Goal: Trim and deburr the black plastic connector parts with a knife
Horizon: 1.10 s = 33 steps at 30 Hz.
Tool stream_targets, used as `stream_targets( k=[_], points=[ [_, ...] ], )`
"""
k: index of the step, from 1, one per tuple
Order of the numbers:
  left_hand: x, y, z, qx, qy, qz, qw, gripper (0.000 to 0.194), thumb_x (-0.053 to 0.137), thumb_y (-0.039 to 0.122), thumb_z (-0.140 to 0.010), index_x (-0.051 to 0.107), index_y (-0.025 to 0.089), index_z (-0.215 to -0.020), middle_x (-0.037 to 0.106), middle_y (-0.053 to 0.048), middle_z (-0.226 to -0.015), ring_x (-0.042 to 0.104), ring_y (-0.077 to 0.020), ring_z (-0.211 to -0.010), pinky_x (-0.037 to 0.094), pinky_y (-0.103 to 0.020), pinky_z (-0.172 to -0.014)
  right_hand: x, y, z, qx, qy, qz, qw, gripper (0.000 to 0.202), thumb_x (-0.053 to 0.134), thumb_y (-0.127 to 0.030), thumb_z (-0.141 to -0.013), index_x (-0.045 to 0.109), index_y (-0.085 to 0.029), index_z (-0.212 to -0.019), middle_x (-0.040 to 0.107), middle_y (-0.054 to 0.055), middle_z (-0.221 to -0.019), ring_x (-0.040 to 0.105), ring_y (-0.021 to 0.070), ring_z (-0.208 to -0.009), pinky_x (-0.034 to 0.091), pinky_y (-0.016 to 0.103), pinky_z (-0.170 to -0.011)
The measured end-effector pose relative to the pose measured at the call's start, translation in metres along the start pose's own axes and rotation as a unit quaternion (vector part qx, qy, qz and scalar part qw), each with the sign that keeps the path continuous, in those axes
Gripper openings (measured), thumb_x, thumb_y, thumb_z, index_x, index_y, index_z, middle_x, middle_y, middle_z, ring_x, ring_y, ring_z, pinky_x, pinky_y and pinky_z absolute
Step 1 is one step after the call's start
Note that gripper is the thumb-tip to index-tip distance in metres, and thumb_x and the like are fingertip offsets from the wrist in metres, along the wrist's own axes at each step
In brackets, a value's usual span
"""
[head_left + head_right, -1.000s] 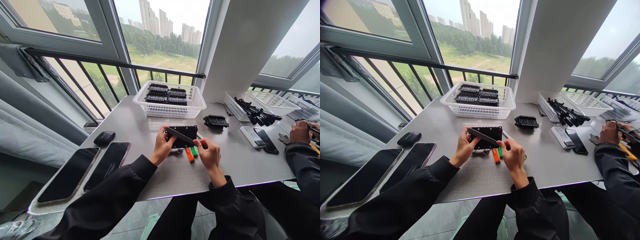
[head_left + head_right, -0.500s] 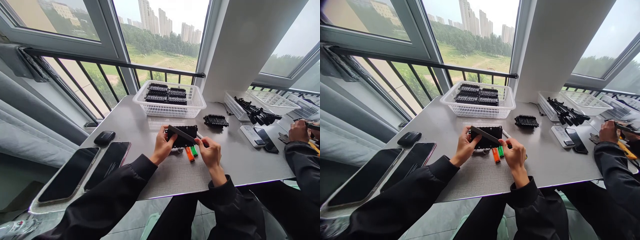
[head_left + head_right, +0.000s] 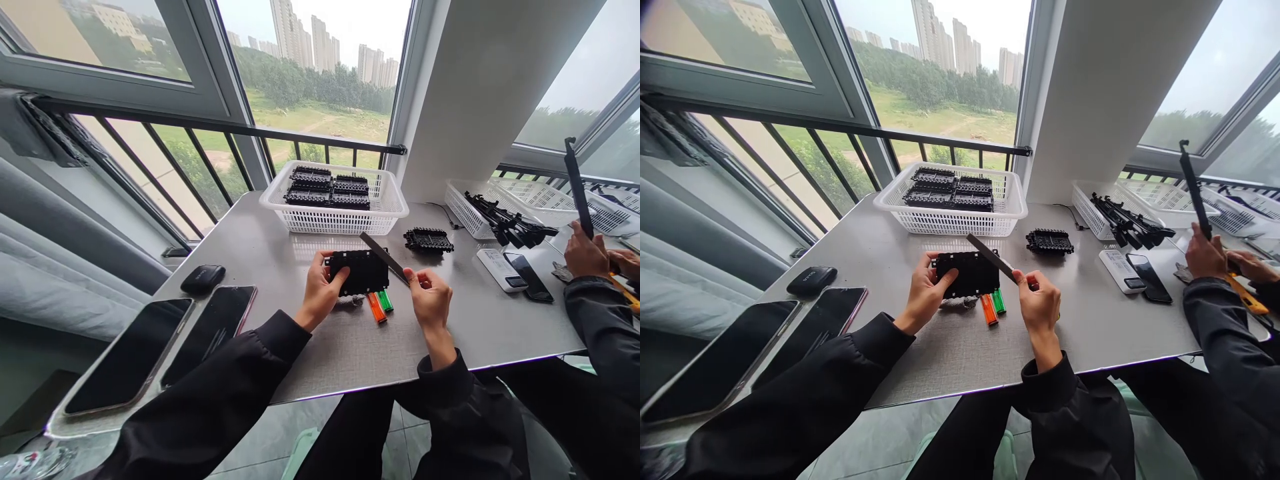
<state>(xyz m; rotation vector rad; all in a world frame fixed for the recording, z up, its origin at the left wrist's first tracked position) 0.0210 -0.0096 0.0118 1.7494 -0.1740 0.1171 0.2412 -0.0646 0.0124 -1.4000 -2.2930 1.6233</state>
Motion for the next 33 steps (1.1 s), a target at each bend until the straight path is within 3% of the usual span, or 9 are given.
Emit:
stream_targets(
  k=[2, 7, 12, 15, 19, 25, 30, 33],
  points=[
    [-0.001, 0.0, 0.0, 0.001, 0.005, -0.001, 1.0, 0.039, 0.073, 0.029, -0.071, 0.047, 0.02, -0.099, 0.064, 0.003, -0.069, 0.062, -0.0138, -0.059, 0.051, -0.024, -0.056, -0.003, 0.003, -0.001, 0.009, 0.013, -0.015, 1.0, 0.049, 0.057, -0.065, -0.081, 0.062, -0.019, -0.064, 0.064, 0.002, -0.061, 0.057, 0.0158, -0.055, 0.041, 0.026, -0.057],
    [0.001, 0.002, 0.001, 0.001, -0.019, -0.003, 1.0, 0.039, 0.073, 0.03, -0.071, 0.047, 0.02, -0.097, 0.062, 0.004, -0.066, 0.06, -0.0128, -0.055, 0.05, -0.023, -0.052, 0.005, -0.005, 0.004, -0.022, -0.046, -0.026, 0.998, 0.047, 0.058, -0.064, -0.081, 0.062, -0.02, -0.064, 0.064, 0.001, -0.06, 0.057, 0.0145, -0.055, 0.041, 0.026, -0.057],
    [0.001, 0.002, 0.001, 0.007, -0.014, -0.003, 1.0, 0.04, 0.073, 0.032, -0.071, 0.046, 0.021, -0.097, 0.063, 0.004, -0.068, 0.062, -0.0137, -0.057, 0.051, -0.024, -0.054, -0.005, 0.003, -0.001, 0.02, 0.045, -0.002, 0.999, 0.05, 0.055, -0.067, -0.082, 0.061, -0.019, -0.066, 0.064, 0.004, -0.062, 0.057, 0.0171, -0.056, 0.041, 0.028, -0.058],
    [0.001, 0.003, 0.001, 0.01, -0.016, -0.003, 1.0, 0.039, 0.074, 0.031, -0.071, 0.047, 0.021, -0.097, 0.063, 0.003, -0.07, 0.062, -0.0136, -0.059, 0.051, -0.024, -0.055, -0.007, 0.002, -0.002, 0.037, 0.054, -0.011, 0.998, 0.048, 0.051, -0.065, -0.085, 0.061, -0.019, -0.072, 0.064, 0.005, -0.065, 0.058, 0.0185, -0.059, 0.043, 0.029, -0.058],
    [0.002, 0.003, 0.002, 0.005, -0.022, -0.013, 1.0, 0.037, 0.073, 0.031, -0.071, 0.047, 0.021, -0.097, 0.062, 0.003, -0.069, 0.061, -0.0135, -0.058, 0.051, -0.024, -0.054, -0.005, -0.015, 0.0, 0.011, -0.018, -0.032, 0.999, 0.046, 0.048, -0.061, -0.088, 0.063, -0.018, -0.084, 0.062, 0.005, -0.076, 0.058, 0.0186, -0.069, 0.046, 0.029, -0.062],
    [0.003, 0.002, 0.005, 0.007, -0.041, -0.02, 0.999, 0.036, 0.071, 0.031, -0.074, 0.048, 0.021, -0.1, 0.06, 0.004, -0.068, 0.059, -0.0117, -0.056, 0.049, -0.021, -0.051, 0.001, -0.046, -0.004, -0.009, -0.113, -0.037, 0.993, 0.054, 0.066, -0.062, -0.074, 0.062, -0.021, -0.108, 0.056, 0.005, -0.093, 0.056, 0.0165, -0.07, 0.05, 0.031, -0.066],
    [0.005, 0.003, 0.006, 0.005, -0.049, -0.022, 0.999, 0.039, 0.072, 0.031, -0.073, 0.049, 0.022, -0.105, 0.06, 0.005, -0.067, 0.058, -0.0113, -0.053, 0.049, -0.02, -0.049, 0.014, -0.057, -0.016, -0.015, -0.138, -0.056, 0.989, 0.043, 0.073, -0.05, -0.069, 0.067, -0.021, -0.1, 0.062, 0.005, -0.092, 0.06, 0.0195, -0.081, 0.049, 0.032, -0.073],
    [0.004, 0.003, 0.005, -0.004, -0.044, -0.005, 0.999, 0.042, 0.072, 0.032, -0.073, 0.05, 0.021, -0.106, 0.061, 0.005, -0.066, 0.058, -0.0113, -0.053, 0.05, -0.021, -0.05, 0.02, -0.052, -0.024, 0.015, -0.18, -0.099, 0.979, 0.036, 0.074, -0.045, -0.068, 0.07, -0.019, -0.093, 0.066, 0.004, -0.082, 0.059, 0.0181, -0.072, 0.047, 0.03, -0.065]
  ],
)
Point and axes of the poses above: each hand's wrist, its own z-axis away from the middle knuckle, its own x-axis out of the palm, y = z × x, the point moved 4 cm from there along -z, towards the middle knuckle
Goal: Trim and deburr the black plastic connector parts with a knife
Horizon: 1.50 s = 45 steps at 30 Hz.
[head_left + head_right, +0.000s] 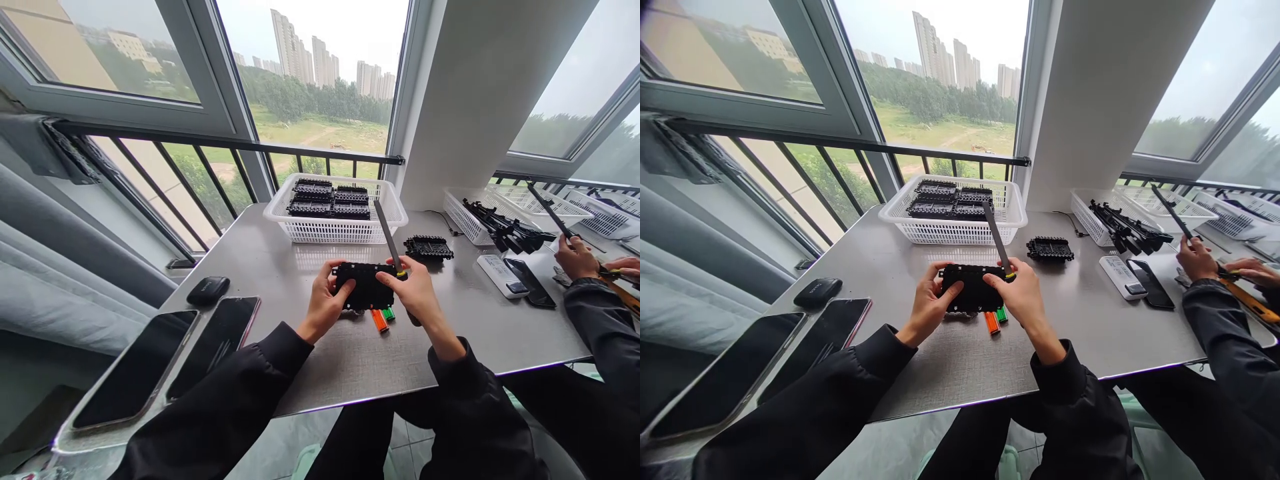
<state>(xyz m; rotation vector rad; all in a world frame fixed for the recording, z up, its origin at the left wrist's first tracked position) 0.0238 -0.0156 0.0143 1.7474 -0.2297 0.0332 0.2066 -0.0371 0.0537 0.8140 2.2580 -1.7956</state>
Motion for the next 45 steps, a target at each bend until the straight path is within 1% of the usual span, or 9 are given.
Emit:
stream_targets(
  k=[6, 12, 16, 19, 22, 26, 32, 38, 45],
  points=[
    [-0.005, -0.006, -0.007, -0.064, 0.008, 0.076, 0.995, 0.048, 0.078, 0.034, -0.068, 0.051, 0.02, -0.105, 0.068, 0.001, -0.076, 0.063, -0.0139, -0.063, 0.053, -0.024, -0.059, 0.005, 0.016, 0.004, 0.108, -0.051, -0.203, 0.972, 0.039, 0.073, -0.05, -0.068, 0.064, -0.015, -0.083, 0.057, -0.002, -0.064, 0.037, 0.0063, -0.041, 0.028, 0.023, -0.038],
    [-0.012, -0.015, -0.013, -0.094, 0.043, 0.058, 0.993, 0.047, 0.08, 0.049, -0.063, 0.057, 0.018, -0.089, 0.064, 0.001, -0.074, 0.059, -0.013, -0.061, 0.048, -0.022, -0.056, 0.018, 0.025, 0.011, 0.148, -0.077, -0.265, 0.95, 0.04, 0.075, -0.049, -0.065, 0.062, -0.015, -0.083, 0.054, -0.004, -0.06, 0.034, 0.0044, -0.037, 0.026, 0.021, -0.035],
    [-0.015, -0.024, -0.012, -0.114, 0.095, 0.117, 0.982, 0.048, 0.073, 0.06, -0.067, 0.056, 0.017, -0.081, 0.059, 0.003, -0.07, 0.053, -0.01, -0.059, 0.044, -0.019, -0.052, 0.022, 0.027, 0.015, 0.152, -0.094, -0.293, 0.939, 0.044, 0.076, -0.049, -0.067, 0.063, -0.014, -0.09, 0.053, -0.005, -0.061, 0.033, 0.0031, -0.037, 0.025, 0.02, -0.035],
    [-0.013, -0.025, -0.011, -0.136, 0.102, 0.168, 0.971, 0.047, 0.075, 0.056, -0.067, 0.056, 0.018, -0.087, 0.063, 0.001, -0.079, 0.057, -0.011, -0.065, 0.047, -0.02, -0.055, 0.024, 0.027, 0.018, 0.165, -0.104, -0.306, 0.932, 0.052, 0.08, -0.046, -0.063, 0.063, -0.015, -0.101, 0.055, -0.005, -0.066, 0.035, 0.003, -0.039, 0.027, 0.019, -0.035],
    [-0.009, -0.023, -0.009, -0.161, 0.068, 0.179, 0.968, 0.048, 0.081, 0.042, -0.064, 0.053, 0.019, -0.096, 0.067, 0.0, -0.088, 0.063, -0.0131, -0.07, 0.05, -0.022, -0.058, 0.023, 0.026, 0.02, 0.168, -0.099, -0.328, 0.924, 0.056, 0.083, -0.039, -0.06, 0.062, -0.016, -0.107, 0.055, -0.006, -0.067, 0.035, 0.0023, -0.038, 0.027, 0.019, -0.034],
    [-0.007, -0.013, -0.007, -0.13, 0.016, 0.105, 0.986, 0.049, 0.086, 0.029, -0.058, 0.052, 0.018, -0.092, 0.069, 0.001, -0.079, 0.064, -0.0128, -0.065, 0.051, -0.022, -0.059, 0.014, 0.026, 0.02, 0.158, -0.048, -0.37, 0.914, 0.052, 0.082, -0.035, -0.061, 0.062, -0.015, -0.105, 0.05, -0.009, -0.06, 0.032, 0.0017, -0.038, 0.026, 0.018, -0.034],
    [0.008, -0.005, 0.002, -0.146, -0.104, 0.054, 0.982, 0.053, 0.081, 0.036, -0.068, 0.057, 0.016, -0.111, 0.073, -0.005, -0.086, 0.069, -0.0179, -0.069, 0.057, -0.029, -0.064, 0.006, 0.022, 0.02, 0.139, -0.051, -0.355, 0.923, 0.047, 0.082, -0.037, -0.063, 0.064, -0.016, -0.101, 0.053, -0.007, -0.063, 0.033, 0.0024, -0.04, 0.026, 0.018, -0.034],
    [-0.001, 0.003, -0.001, -0.048, -0.006, 0.039, 0.998, 0.045, 0.081, 0.033, -0.066, 0.055, 0.017, -0.099, 0.073, -0.002, -0.082, 0.069, -0.0163, -0.069, 0.058, -0.026, -0.063, 0.004, 0.013, 0.025, 0.146, -0.076, -0.395, 0.904, 0.039, 0.071, -0.054, -0.075, 0.059, -0.018, -0.085, 0.061, -0.002, -0.066, 0.042, 0.0053, -0.042, 0.032, 0.019, -0.036],
    [-0.005, 0.008, 0.001, 0.013, 0.04, -0.014, 0.999, 0.039, 0.079, 0.031, -0.068, 0.049, 0.02, -0.092, 0.067, 0.004, -0.068, 0.062, -0.011, -0.053, 0.051, -0.019, -0.05, 0.031, -0.008, 0.048, 0.148, -0.238, -0.382, 0.881, 0.04, 0.068, -0.055, -0.078, 0.054, -0.018, -0.077, 0.061, -0.002, -0.057, 0.048, 0.0075, -0.038, 0.036, 0.019, -0.035]
  ],
)
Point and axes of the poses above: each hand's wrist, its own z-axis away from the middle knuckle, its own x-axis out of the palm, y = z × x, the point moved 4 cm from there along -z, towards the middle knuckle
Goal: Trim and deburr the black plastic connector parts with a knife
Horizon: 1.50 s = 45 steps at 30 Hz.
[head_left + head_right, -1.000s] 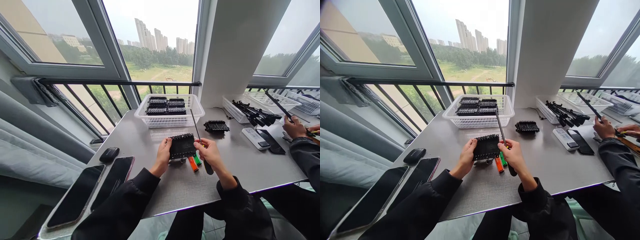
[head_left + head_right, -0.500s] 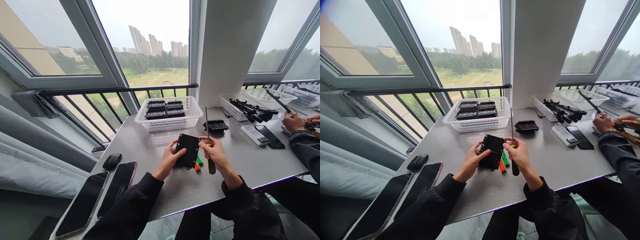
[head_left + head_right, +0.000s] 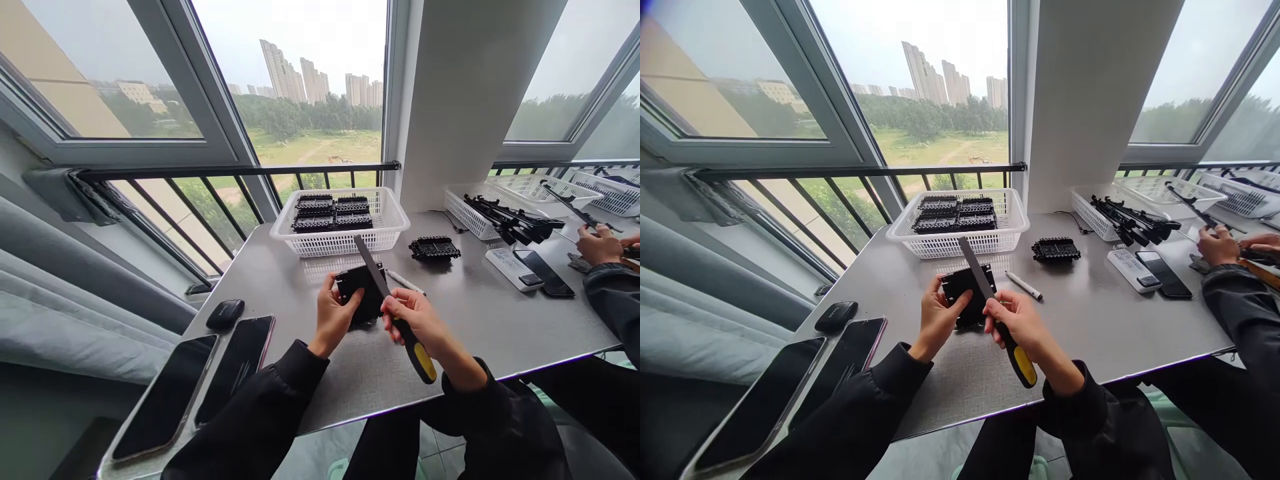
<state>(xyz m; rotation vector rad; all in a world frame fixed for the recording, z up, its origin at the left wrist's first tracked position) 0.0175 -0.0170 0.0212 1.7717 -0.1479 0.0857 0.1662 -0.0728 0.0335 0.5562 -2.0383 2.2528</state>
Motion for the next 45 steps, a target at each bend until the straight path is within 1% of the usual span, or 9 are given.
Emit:
stream_targets(
  k=[5, 13, 20, 22, 26, 29, 32, 39, 45],
  points=[
    [0.001, 0.005, 0.004, 0.049, -0.003, -0.026, 0.998, 0.032, 0.077, 0.03, -0.07, 0.051, 0.019, -0.085, 0.064, 0.005, -0.064, 0.058, -0.0094, -0.053, 0.046, -0.017, -0.048, 0.011, 0.011, -0.003, 0.0, 0.011, 0.071, 0.997, 0.047, 0.058, -0.064, -0.08, 0.055, -0.017, -0.074, 0.058, -0.002, -0.05, 0.045, 0.0074, -0.034, 0.033, 0.018, -0.032],
    [0.002, 0.009, 0.006, 0.016, 0.024, -0.006, 1.0, 0.033, 0.079, 0.029, -0.066, 0.05, 0.021, -0.08, 0.06, 0.006, -0.06, 0.056, -0.0103, -0.05, 0.045, -0.02, -0.049, -0.006, 0.001, 0.0, -0.045, 0.098, 0.189, 0.976, 0.044, 0.054, -0.061, -0.084, 0.056, -0.019, -0.07, 0.056, -0.001, -0.051, 0.042, 0.0099, -0.035, 0.03, 0.023, -0.035],
    [-0.002, 0.008, 0.002, 0.001, 0.031, -0.012, 0.999, 0.034, 0.078, 0.03, -0.067, 0.051, 0.021, -0.085, 0.064, 0.004, -0.065, 0.062, -0.0139, -0.056, 0.05, -0.023, -0.053, -0.015, -0.023, 0.017, -0.148, 0.272, 0.422, 0.852, 0.038, 0.044, -0.046, -0.095, 0.054, -0.021, -0.068, 0.054, 0.0, -0.053, 0.045, 0.0135, -0.048, 0.031, 0.027, -0.05],
    [-0.001, 0.009, 0.003, 0.006, 0.029, -0.018, 0.999, 0.034, 0.078, 0.031, -0.067, 0.051, 0.021, -0.085, 0.064, 0.004, -0.065, 0.062, -0.014, -0.056, 0.05, -0.023, -0.053, -0.015, -0.023, 0.018, -0.133, 0.25, 0.391, 0.876, 0.037, 0.043, -0.047, -0.095, 0.054, -0.022, -0.07, 0.056, 0.0, -0.054, 0.047, 0.0135, -0.047, 0.032, 0.026, -0.05],
    [0.001, 0.009, 0.006, 0.021, 0.013, -0.028, 0.999, 0.033, 0.078, 0.03, -0.067, 0.05, 0.021, -0.082, 0.06, 0.006, -0.06, 0.057, -0.0115, -0.05, 0.045, -0.021, -0.049, 0.001, -0.01, 0.014, -0.083, 0.112, 0.298, 0.944, 0.037, 0.046, -0.049, -0.093, 0.056, -0.021, -0.07, 0.057, 0.0, -0.054, 0.046, 0.0116, -0.043, 0.033, 0.024, -0.044],
    [0.003, 0.01, 0.007, 0.045, -0.004, -0.045, 0.998, 0.031, 0.077, 0.027, -0.068, 0.05, 0.022, -0.082, 0.06, 0.006, -0.059, 0.056, -0.011, -0.05, 0.042, -0.02, -0.049, 0.012, 0.004, 0.009, -0.033, 0.042, 0.238, 0.97, 0.039, 0.047, -0.052, -0.092, 0.056, -0.02, -0.071, 0.055, -0.001, -0.052, 0.041, 0.009, -0.037, 0.029, 0.022, -0.037],
    [0.002, 0.013, 0.008, 0.05, 0.002, -0.044, 0.998, 0.032, 0.078, 0.027, -0.067, 0.05, 0.022, -0.081, 0.06, 0.006, -0.059, 0.055, -0.0108, -0.05, 0.042, -0.02, -0.049, 0.011, 0.011, 0.004, -0.016, 0.029, 0.205, 0.978, 0.041, 0.047, -0.055, -0.091, 0.055, -0.02, -0.07, 0.054, -0.002, -0.05, 0.037, 0.0078, -0.034, 0.027, 0.021, -0.034],
    [0.001, 0.014, 0.008, 0.03, 0.029, -0.024, 0.999, 0.034, 0.079, 0.027, -0.065, 0.048, 0.022, -0.079, 0.059, 0.007, -0.058, 0.055, -0.0114, -0.049, 0.042, -0.021, -0.049, -0.007, -0.001, 0.005, -0.057, 0.114, 0.269, 0.955, 0.042, 0.046, -0.055, -0.091, 0.054, -0.021, -0.067, 0.054, -0.001, -0.049, 0.042, 0.0107, -0.037, 0.029, 0.025, -0.04],
    [0.0, 0.012, 0.006, 0.025, 0.036, -0.021, 0.999, 0.034, 0.079, 0.026, -0.065, 0.048, 0.022, -0.079, 0.059, 0.006, -0.06, 0.056, -0.0115, -0.051, 0.042, -0.02, -0.049, -0.004, -0.021, 0.02, -0.131, 0.227, 0.426, 0.866, 0.036, 0.043, -0.043, -0.095, 0.053, -0.022, -0.067, 0.054, 0.0, -0.053, 0.045, 0.0142, -0.048, 0.029, 0.028, -0.051]
  ],
)
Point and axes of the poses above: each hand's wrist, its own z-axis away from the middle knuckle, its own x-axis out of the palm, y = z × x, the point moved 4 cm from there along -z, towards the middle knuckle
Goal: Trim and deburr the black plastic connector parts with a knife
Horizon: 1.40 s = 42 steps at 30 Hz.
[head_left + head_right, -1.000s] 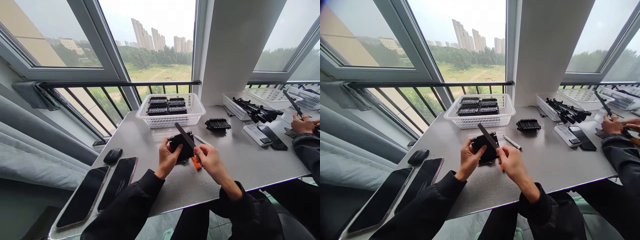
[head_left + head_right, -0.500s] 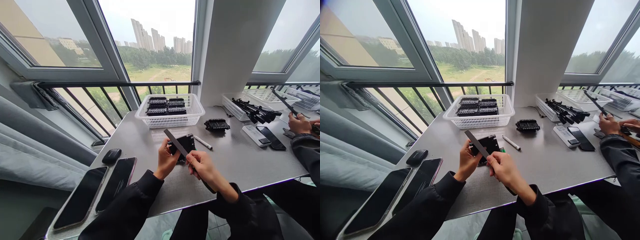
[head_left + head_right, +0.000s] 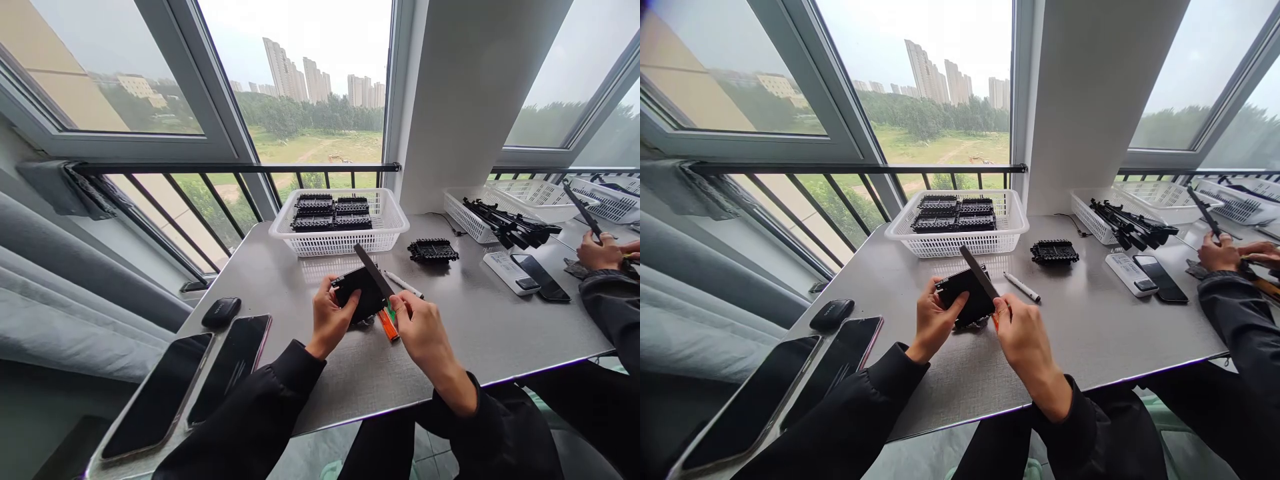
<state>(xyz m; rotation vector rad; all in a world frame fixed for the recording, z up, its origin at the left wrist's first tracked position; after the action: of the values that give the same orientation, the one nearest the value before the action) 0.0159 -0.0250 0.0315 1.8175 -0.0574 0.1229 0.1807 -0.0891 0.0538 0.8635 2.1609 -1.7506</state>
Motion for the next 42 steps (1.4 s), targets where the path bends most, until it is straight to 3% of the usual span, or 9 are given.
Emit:
stream_targets(
  k=[2, 10, 16, 21, 26, 30, 34, 39, 42],
  points=[
    [-0.002, 0.0, -0.001, 0.007, 0.007, -0.007, 1.0, 0.034, 0.078, 0.027, -0.066, 0.047, 0.022, -0.08, 0.06, 0.006, -0.06, 0.057, -0.0121, -0.052, 0.042, -0.02, -0.049, 0.001, -0.002, 0.002, 0.006, 0.01, 0.0, 1.0, 0.036, 0.041, -0.042, -0.096, 0.052, -0.022, -0.068, 0.055, 0.001, -0.054, 0.047, 0.0146, -0.049, 0.031, 0.028, -0.053],
    [-0.001, 0.001, 0.003, 0.033, -0.01, -0.026, 0.999, 0.033, 0.079, 0.028, -0.066, 0.049, 0.023, -0.08, 0.06, 0.006, -0.059, 0.056, -0.0124, -0.051, 0.042, -0.021, -0.049, 0.03, 0.006, 0.004, 0.034, -0.144, -0.136, 0.98, 0.038, 0.043, -0.047, -0.095, 0.052, -0.022, -0.067, 0.056, -0.001, -0.053, 0.045, 0.0124, -0.043, 0.031, 0.026, -0.046],
    [-0.001, 0.001, 0.002, 0.018, -0.003, -0.013, 1.0, 0.034, 0.077, 0.029, -0.067, 0.046, 0.023, -0.078, 0.061, 0.005, -0.059, 0.059, -0.0139, -0.052, 0.045, -0.023, -0.05, 0.011, 0.003, 0.0, 0.009, -0.066, -0.051, 0.996, 0.041, 0.043, -0.048, -0.095, 0.049, -0.022, -0.063, 0.054, 0.0, -0.053, 0.047, 0.0136, -0.048, 0.03, 0.027, -0.049],
    [-0.004, 0.001, -0.003, 0.018, 0.019, -0.002, 1.0, 0.034, 0.078, 0.027, -0.066, 0.045, 0.022, -0.077, 0.058, 0.007, -0.06, 0.057, -0.0109, -0.053, 0.044, -0.02, -0.05, -0.008, 0.01, -0.006, 0.011, 0.057, 0.004, 0.998, 0.04, 0.039, -0.048, -0.096, 0.048, -0.022, -0.068, 0.052, 0.0, -0.055, 0.043, 0.0127, -0.048, 0.03, 0.027, -0.05],
    [-0.002, -0.007, -0.007, -0.043, 0.001, 0.064, 0.997, 0.046, 0.08, 0.03, -0.063, 0.045, 0.023, -0.092, 0.061, 0.006, -0.067, 0.058, -0.0115, -0.056, 0.048, -0.021, -0.054, -0.006, 0.023, -0.013, 0.06, 0.001, -0.145, 0.988, 0.036, 0.053, -0.056, -0.087, 0.054, -0.021, -0.08, 0.058, 0.001, -0.071, 0.046, 0.0103, -0.048, 0.033, 0.023, -0.043],
    [-0.003, -0.016, -0.011, -0.103, 0.016, 0.146, 0.984, 0.07, 0.083, 0.028, -0.058, 0.037, 0.028, -0.111, 0.064, 0.006, -0.076, 0.062, -0.0131, -0.061, 0.053, -0.025, -0.06, 0.008, 0.022, -0.01, 0.087, -0.091, -0.211, 0.969, 0.037, 0.074, -0.048, -0.071, 0.054, -0.021, -0.088, 0.058, -0.001, -0.078, 0.042, 0.0057, -0.044, 0.031, 0.02, -0.037],
    [-0.004, -0.024, -0.013, -0.168, 0.023, 0.181, 0.969, 0.068, 0.085, 0.027, -0.054, 0.04, 0.026, -0.105, 0.062, 0.006, -0.075, 0.061, -0.0118, -0.062, 0.05, -0.022, -0.059, 0.023, 0.017, -0.006, 0.107, -0.154, -0.272, 0.944, 0.039, 0.077, -0.041, -0.069, 0.051, -0.021, -0.089, 0.058, -0.004, -0.076, 0.036, 0.002, -0.037, 0.028, 0.018, -0.032],
    [-0.006, -0.031, -0.015, -0.2, 0.016, 0.15, 0.968, 0.061, 0.089, 0.03, -0.049, 0.041, 0.022, -0.087, 0.062, 0.006, -0.07, 0.059, -0.0096, -0.055, 0.043, -0.018, -0.049, 0.019, 0.024, -0.012, 0.113, -0.109, -0.305, 0.94, 0.037, 0.075, -0.04, -0.071, 0.051, -0.021, -0.092, 0.059, -0.004, -0.075, 0.035, 0.001, -0.032, 0.026, 0.017, -0.029],
    [-0.003, -0.03, -0.014, -0.205, -0.034, 0.105, 0.972, 0.059, 0.088, 0.033, -0.053, 0.046, 0.02, -0.093, 0.065, 0.003, -0.068, 0.06, -0.0116, -0.053, 0.043, -0.019, -0.045, 0.008, 0.033, -0.018, 0.111, -0.057, -0.309, 0.943, 0.041, 0.075, -0.042, -0.071, 0.052, -0.021, -0.098, 0.056, -0.006, -0.072, 0.034, 0.001, -0.032, 0.028, 0.018, -0.028]
  ],
)
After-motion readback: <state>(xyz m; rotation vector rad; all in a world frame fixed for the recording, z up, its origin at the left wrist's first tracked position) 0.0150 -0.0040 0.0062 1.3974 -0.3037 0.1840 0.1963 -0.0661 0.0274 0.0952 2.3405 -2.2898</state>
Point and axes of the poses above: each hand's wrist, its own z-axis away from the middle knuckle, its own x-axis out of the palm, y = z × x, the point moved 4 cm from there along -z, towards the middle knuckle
